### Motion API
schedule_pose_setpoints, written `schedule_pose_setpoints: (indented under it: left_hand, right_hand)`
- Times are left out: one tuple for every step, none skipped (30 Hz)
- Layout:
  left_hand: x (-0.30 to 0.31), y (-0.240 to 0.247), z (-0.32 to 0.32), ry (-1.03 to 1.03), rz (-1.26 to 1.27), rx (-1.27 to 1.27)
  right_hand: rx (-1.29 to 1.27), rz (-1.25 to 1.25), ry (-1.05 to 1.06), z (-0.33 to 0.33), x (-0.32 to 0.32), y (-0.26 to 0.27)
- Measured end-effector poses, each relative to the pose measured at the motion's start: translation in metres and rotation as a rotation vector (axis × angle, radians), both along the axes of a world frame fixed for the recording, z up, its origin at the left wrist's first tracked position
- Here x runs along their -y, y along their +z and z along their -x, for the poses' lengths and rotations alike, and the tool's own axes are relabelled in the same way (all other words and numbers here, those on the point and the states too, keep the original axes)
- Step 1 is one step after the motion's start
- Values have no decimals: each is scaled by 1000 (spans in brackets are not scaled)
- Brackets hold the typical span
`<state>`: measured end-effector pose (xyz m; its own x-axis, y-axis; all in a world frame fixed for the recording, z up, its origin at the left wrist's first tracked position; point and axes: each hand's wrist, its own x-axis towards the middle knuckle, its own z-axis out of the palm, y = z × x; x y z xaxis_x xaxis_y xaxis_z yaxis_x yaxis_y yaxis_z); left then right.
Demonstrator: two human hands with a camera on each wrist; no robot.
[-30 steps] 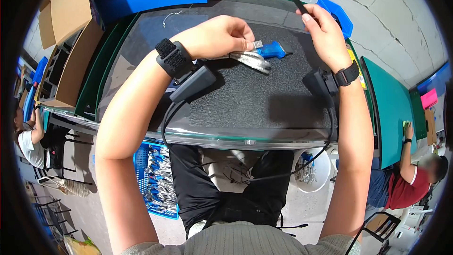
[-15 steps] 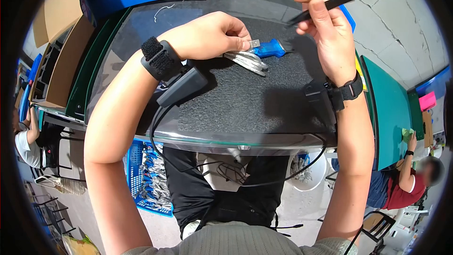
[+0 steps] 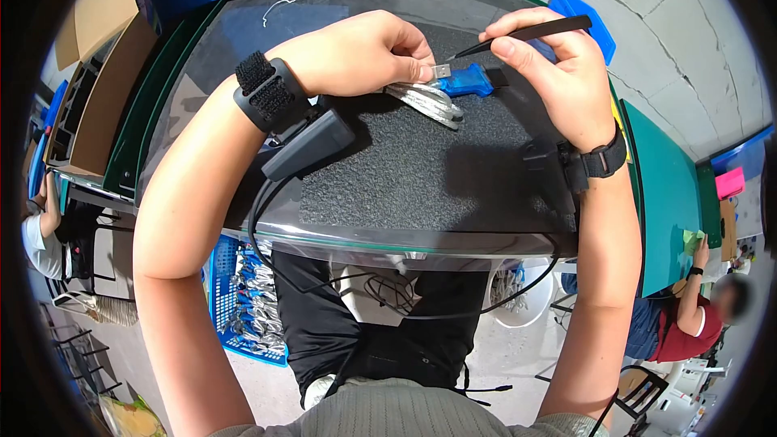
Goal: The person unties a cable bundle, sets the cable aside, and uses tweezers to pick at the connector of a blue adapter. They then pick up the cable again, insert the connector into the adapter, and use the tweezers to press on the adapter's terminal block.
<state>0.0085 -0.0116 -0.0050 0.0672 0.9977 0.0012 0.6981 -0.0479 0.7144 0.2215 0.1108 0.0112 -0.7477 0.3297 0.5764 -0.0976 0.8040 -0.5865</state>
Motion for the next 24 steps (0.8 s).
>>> schedule_pose_setpoints:
  left_hand:
    - [0, 0, 0, 3, 3, -9]
    - [0, 0, 0, 4, 3, -8]
    - [0, 0, 0, 4, 7, -7]
    - [-1, 0, 0, 4, 12, -5]
    - [0, 1, 0, 4, 13, -4]
    - [0, 1, -1, 12, 21, -12]
    - [0, 2, -1, 21, 28, -21]
    - [0, 1, -1, 21, 29, -20]
    - [0, 1, -1, 22, 21, -12]
    - [0, 0, -1, 23, 13, -4]
    - [0, 0, -1, 23, 15, -3]
    - [0, 0, -1, 21, 10, -5]
    - [0, 0, -1, 19, 6, -8]
    - [0, -1, -1, 19, 7, -8]
    - [-1, -2, 0, 19, 7, 1]
    - [-1, -2, 0, 19, 8, 9]
    - [-1, -2, 0, 19, 8, 10]
    - [-1, -2, 1, 7, 6, 12]
    - [-1, -2, 1, -6, 5, 14]
    - [-1, -1, 1, -6, 6, 15]
    - [-1, -1, 1, -1, 8, 5]
    - [-1, -1, 0, 4, 10, -5]
    - [-1, 0, 0, 4, 11, -5]
    - [-1, 0, 0, 7, 9, -6]
  right_hand:
    - [27, -18, 6, 0, 1, 0]
    - [27, -18, 8, 0, 1, 0]
    - [31, -42, 10, 1, 2, 0]
    - [35, -66, 13, 1, 3, 0]
    - [36, -65, 13, 2, 2, 0]
    - [40, -104, 6, 2, 2, 0]
    - [43, -143, 0, 2, 2, -1]
    - [43, -142, 0, 2, 2, -1]
    - [42, -159, -3, 3, 2, -1]
    - [41, -177, -6, 3, 3, -1]
    - [42, -175, -6, 3, 3, -1]
    - [51, -201, -13, 3, 3, -1]
    - [61, -227, -20, 3, 4, -1]
    - [61, -226, -20, 3, 4, -1]
    - [57, -285, -25, 3, 3, -1]
    - [52, -345, -31, 4, 3, -1]
    - [52, -344, -30, 4, 3, -1]
    - [37, -382, -8, 4, 4, -1]
    - [22, -419, 14, 5, 4, -1]
    - [23, -418, 15, 5, 5, 0]
    - [14, -482, 30, 5, 6, 1]
    - [5, -547, 45, 6, 8, 2]
    - [5, -545, 46, 6, 9, 2]
    - [-9, -560, 49, 6, 10, 2]
